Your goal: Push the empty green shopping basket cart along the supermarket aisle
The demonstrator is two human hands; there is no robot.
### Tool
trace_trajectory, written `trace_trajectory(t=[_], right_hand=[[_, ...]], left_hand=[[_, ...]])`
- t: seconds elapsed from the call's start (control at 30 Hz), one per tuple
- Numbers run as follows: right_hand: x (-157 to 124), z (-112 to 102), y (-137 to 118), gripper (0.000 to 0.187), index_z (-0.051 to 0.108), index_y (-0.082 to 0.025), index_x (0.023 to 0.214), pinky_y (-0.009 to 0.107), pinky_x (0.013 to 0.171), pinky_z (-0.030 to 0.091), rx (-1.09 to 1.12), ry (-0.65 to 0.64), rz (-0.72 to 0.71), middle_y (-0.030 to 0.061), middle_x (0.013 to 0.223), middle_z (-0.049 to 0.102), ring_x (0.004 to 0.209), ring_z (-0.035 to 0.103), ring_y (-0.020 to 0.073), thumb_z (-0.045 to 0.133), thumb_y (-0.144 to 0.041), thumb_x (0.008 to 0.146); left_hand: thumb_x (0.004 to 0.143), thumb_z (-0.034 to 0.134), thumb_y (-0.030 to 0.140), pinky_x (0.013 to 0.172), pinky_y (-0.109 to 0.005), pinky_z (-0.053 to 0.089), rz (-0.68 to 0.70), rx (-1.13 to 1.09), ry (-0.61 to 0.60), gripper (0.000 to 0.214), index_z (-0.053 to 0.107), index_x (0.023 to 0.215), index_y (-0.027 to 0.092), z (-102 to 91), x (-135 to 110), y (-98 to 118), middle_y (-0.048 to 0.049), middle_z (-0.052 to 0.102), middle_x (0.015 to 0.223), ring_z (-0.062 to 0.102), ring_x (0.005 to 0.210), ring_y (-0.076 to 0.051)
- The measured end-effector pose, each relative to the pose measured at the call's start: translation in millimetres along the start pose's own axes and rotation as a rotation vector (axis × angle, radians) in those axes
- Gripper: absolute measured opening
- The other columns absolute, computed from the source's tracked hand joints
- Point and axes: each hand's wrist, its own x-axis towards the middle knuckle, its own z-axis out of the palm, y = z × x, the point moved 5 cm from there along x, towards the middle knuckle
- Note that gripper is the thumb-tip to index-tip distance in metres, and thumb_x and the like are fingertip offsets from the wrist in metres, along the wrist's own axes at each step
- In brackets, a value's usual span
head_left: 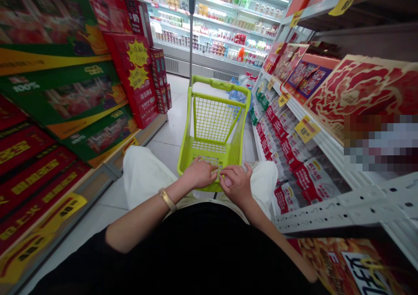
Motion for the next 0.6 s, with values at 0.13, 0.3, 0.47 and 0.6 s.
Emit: trace_trajectory(t=[0.13, 0.3, 0.47, 0.6], right_hand=[[4, -7, 8, 0.006, 0.071, -0.027, 0.084, 0.045, 0.114, 0.018, -0.015, 0.048, 0.014, -0.0021, 0.09, 0.075, 0.089, 0.067, 0.018, 0.068, -0.023, 0.087], [13, -15, 25, 0.01, 0.071, -0.026, 0.082, 0.044, 0.113, 0.021, -0.064, 0.08, 0.039, -0.002, 0.086, 0.074, 0.086, 0.066, 0.0181, 0.065, -0.02, 0.088], [17, -23, 43, 0.009, 0.071, -0.026, 0.084, 0.043, 0.111, 0.024, -0.102, 0.11, 0.038, -0.0014, 0.087, 0.074, 0.084, 0.067, 0.0179, 0.065, -0.022, 0.089], [18, -32, 57, 0.011, 0.071, -0.025, 0.083, 0.045, 0.112, 0.025, -0.121, 0.182, 0.084, 0.0007, 0.088, 0.074, 0.086, 0.067, 0.0192, 0.063, -0.025, 0.091]], left_hand=[[0.1, 0.041, 0.04, 0.113, -0.053, 0.037, 0.019, -0.005, 0.016, 0.045, 0.069, 0.131, 0.024, 0.1, -5, 3, -0.0128, 0.076, 0.117, 0.07, 0.112, -0.03], [0.1, 0.042, 0.041, 0.114, -0.051, 0.037, 0.027, -0.02, 0.028, 0.043, 0.072, 0.126, 0.024, 0.3, -4, 11, -0.0116, 0.077, 0.114, 0.07, 0.11, -0.028], [0.1, 0.042, 0.039, 0.115, -0.056, 0.035, 0.042, -0.05, 0.026, 0.044, 0.072, 0.127, 0.021, 2.0, -1, 16, -0.0129, 0.077, 0.114, 0.071, 0.11, -0.031], [0.1, 0.042, 0.039, 0.114, -0.055, 0.036, 0.04, -0.054, 0.02, 0.044, 0.071, 0.128, 0.021, 2.3, -2, 14, -0.0123, 0.077, 0.114, 0.071, 0.11, -0.03]])
